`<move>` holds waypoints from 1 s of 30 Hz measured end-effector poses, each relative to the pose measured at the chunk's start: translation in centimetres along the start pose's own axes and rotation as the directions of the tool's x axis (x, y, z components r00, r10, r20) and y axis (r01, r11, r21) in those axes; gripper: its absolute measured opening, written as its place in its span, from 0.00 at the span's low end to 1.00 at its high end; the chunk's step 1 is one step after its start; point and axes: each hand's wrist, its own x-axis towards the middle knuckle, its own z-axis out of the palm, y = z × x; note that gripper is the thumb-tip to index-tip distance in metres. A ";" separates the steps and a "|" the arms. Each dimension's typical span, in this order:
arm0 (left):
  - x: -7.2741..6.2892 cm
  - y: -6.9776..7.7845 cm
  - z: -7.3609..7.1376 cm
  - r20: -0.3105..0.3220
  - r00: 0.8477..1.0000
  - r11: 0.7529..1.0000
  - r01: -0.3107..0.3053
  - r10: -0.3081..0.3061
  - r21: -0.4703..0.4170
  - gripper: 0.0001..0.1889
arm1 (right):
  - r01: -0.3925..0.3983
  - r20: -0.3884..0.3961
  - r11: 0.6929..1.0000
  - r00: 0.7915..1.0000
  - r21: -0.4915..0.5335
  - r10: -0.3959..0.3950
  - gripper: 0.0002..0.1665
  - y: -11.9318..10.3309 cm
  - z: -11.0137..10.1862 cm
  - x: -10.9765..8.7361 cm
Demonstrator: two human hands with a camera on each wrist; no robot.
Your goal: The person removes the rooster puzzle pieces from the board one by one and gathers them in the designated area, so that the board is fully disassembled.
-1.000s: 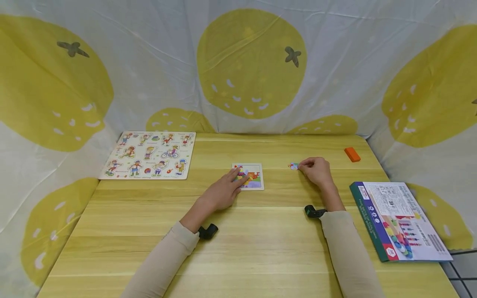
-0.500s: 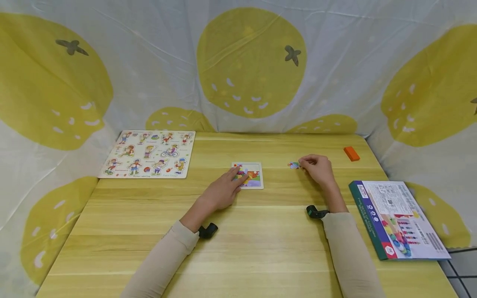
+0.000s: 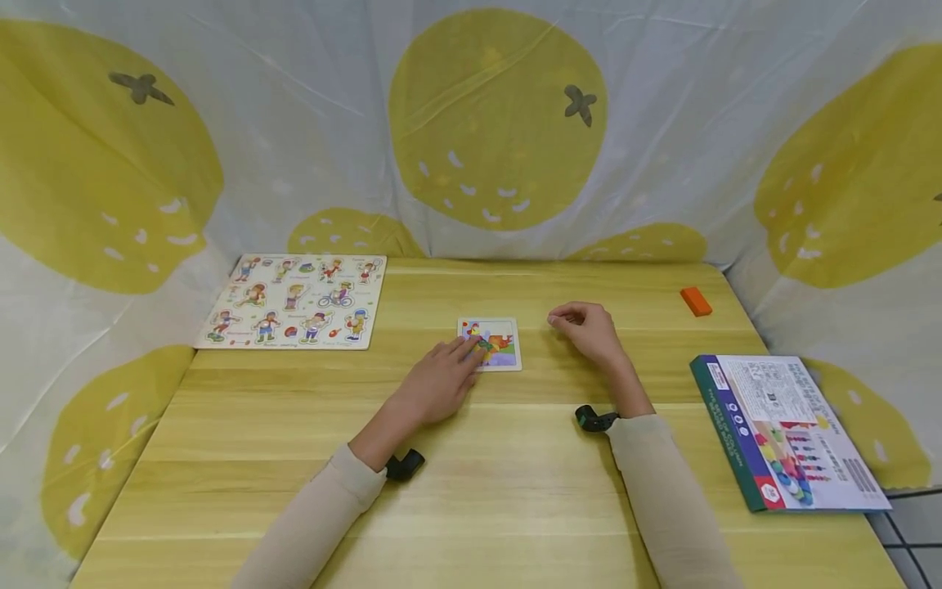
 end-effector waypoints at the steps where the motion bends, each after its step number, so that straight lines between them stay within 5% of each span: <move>1: -0.1 0.1 0.0 0.003 1.000 1.000 -0.008 0.008 0.002 0.27 | 0.003 0.007 1.000 1.000 0.008 -0.003 0.14 -0.2 0.4 0.1; 13: 0.0 0.4 0.6 0.059 0.997 0.998 -0.052 0.054 -0.030 0.31 | 0.069 0.110 0.996 0.991 0.061 -0.075 0.13 -2.4 5.3 1.3; 30: 0.1 -0.3 0.2 0.056 0.996 0.996 -0.072 0.075 -0.056 0.32 | 0.116 0.167 0.992 0.978 0.058 -0.124 0.11 -4.2 8.1 2.3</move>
